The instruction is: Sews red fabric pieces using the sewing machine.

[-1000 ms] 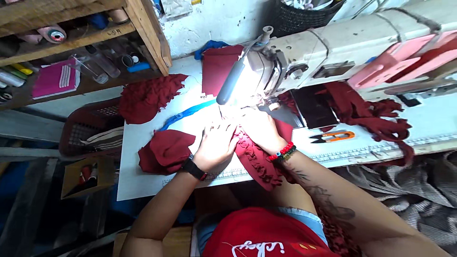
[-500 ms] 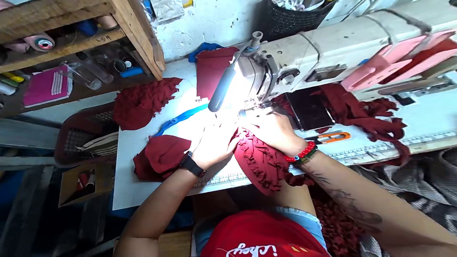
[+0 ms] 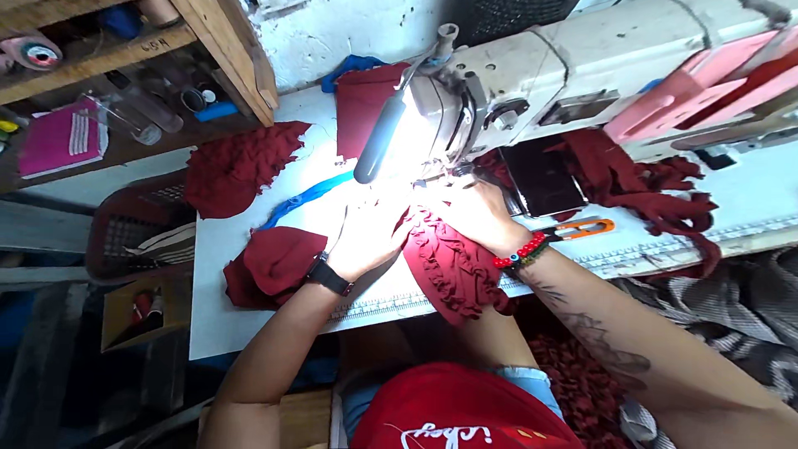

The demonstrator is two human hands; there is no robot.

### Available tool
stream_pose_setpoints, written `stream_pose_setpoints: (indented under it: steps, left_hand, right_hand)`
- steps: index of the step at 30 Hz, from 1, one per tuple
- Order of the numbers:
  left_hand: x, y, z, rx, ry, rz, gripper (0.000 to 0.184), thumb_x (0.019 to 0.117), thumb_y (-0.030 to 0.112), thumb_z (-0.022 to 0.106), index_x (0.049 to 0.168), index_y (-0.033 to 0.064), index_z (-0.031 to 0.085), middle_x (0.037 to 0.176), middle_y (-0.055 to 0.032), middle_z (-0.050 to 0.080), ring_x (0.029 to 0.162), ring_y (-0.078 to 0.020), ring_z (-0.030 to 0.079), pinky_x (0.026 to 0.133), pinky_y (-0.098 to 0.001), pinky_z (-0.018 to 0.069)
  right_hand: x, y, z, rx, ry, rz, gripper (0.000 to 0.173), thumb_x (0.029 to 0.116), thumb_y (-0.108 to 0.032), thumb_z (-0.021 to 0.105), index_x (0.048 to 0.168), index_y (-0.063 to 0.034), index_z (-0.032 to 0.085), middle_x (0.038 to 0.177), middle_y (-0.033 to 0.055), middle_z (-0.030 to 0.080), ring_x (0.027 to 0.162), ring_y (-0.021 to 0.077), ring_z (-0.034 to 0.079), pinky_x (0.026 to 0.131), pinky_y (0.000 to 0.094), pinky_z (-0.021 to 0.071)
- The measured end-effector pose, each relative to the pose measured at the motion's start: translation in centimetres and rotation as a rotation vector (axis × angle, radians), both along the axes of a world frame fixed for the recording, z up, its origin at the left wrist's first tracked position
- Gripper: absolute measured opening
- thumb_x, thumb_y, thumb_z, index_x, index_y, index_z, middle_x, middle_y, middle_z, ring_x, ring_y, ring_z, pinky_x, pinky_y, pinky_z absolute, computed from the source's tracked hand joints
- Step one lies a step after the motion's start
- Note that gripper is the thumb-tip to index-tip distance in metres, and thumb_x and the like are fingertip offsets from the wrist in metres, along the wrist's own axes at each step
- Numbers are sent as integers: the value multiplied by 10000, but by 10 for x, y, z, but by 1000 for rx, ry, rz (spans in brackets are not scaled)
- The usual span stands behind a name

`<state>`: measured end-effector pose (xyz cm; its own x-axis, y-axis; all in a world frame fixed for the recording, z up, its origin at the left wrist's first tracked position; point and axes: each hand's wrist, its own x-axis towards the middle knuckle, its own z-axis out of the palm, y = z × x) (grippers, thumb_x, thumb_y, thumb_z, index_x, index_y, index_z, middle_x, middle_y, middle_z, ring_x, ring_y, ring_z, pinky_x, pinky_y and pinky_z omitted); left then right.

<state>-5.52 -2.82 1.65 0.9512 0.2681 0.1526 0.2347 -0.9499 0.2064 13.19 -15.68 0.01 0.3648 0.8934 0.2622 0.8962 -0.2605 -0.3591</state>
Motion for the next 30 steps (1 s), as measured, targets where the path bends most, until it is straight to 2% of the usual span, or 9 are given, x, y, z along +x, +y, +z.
stream_pose_setpoints:
  steps: [8, 15, 18, 21, 23, 24, 25, 27, 30]
  left_hand:
    - [0, 1, 2, 4, -19, -10, 459, 1064, 379, 457, 1453, 173, 590, 1517, -14, 553, 1395, -230, 510, 1138, -528, 391]
    - [2, 8, -3, -45, -26, -18, 463, 1078, 403, 430, 1458, 188, 583, 1550, 19, 521, 1432, -197, 475, 1168, -512, 368]
    - [4, 11, -6, -116, -74, -32, 461, 1062, 377, 471, 1450, 159, 593, 1529, -27, 542, 1415, -242, 490, 1152, -551, 367]
    - [4, 11, -9, -171, -121, -11, 427, 1069, 360, 460, 1413, 168, 624, 1504, -25, 565, 1426, -237, 481, 1179, -544, 352]
    - [7, 9, -7, -169, -218, 0, 367, 1082, 277, 452, 1315, 120, 687, 1398, -65, 638, 1359, -255, 534, 1153, -531, 376]
    - [9, 9, -5, -168, -259, 3, 349, 1079, 244, 451, 1258, 91, 708, 1313, -100, 670, 1299, -281, 565, 1108, -543, 389]
    - [13, 10, -4, -181, -291, 2, 332, 1072, 231, 459, 1193, 85, 731, 1243, -100, 703, 1241, -268, 612, 1068, -523, 441]
    - [18, 12, 0, -254, -274, -30, 303, 1052, 205, 494, 1162, 62, 738, 1216, -117, 714, 1207, -265, 641, 1063, -499, 467]
    - [27, 12, -2, -210, -218, -12, 275, 990, 262, 585, 1141, 99, 747, 1190, -104, 718, 1173, -281, 649, 1010, -531, 478]
  right_hand:
    - [1, 4, 0, 15, -11, -11, 413, 1025, -477, 542, 1068, -163, 806, 998, 149, 750, 983, 372, 711, 784, 595, 549]
    - [-5, 1, 8, 54, -20, -6, 384, 1036, -422, 549, 1041, -128, 798, 978, 162, 743, 948, 382, 714, 753, 605, 550]
    - [-17, -7, 30, 60, 23, 51, 336, 987, -411, 618, 977, -113, 774, 885, 122, 721, 836, 338, 706, 669, 575, 536]
    - [-21, -8, 40, -58, 57, 56, 286, 973, -336, 670, 893, -66, 722, 804, 153, 683, 786, 369, 690, 634, 592, 510]
    - [-15, -5, 45, -107, 163, 78, 270, 999, -308, 649, 940, -65, 750, 905, 170, 709, 894, 377, 692, 739, 617, 525]
    - [-7, 0, 44, -136, 230, 95, 279, 1003, -309, 640, 979, -62, 770, 979, 161, 728, 967, 348, 696, 840, 599, 539]
    - [-1, 4, 44, -155, 332, 98, 267, 1006, -271, 646, 983, -33, 766, 976, 158, 726, 954, 306, 689, 870, 546, 539]
    - [1, 13, 51, -239, 676, -48, 213, 1013, -220, 659, 1016, -18, 726, 883, 106, 708, 764, 168, 675, 733, 369, 579]
    - [4, 18, 56, -221, 1135, -178, 89, 1000, -135, 644, 971, -55, 669, 782, 31, 652, 639, 90, 608, 597, 254, 524]
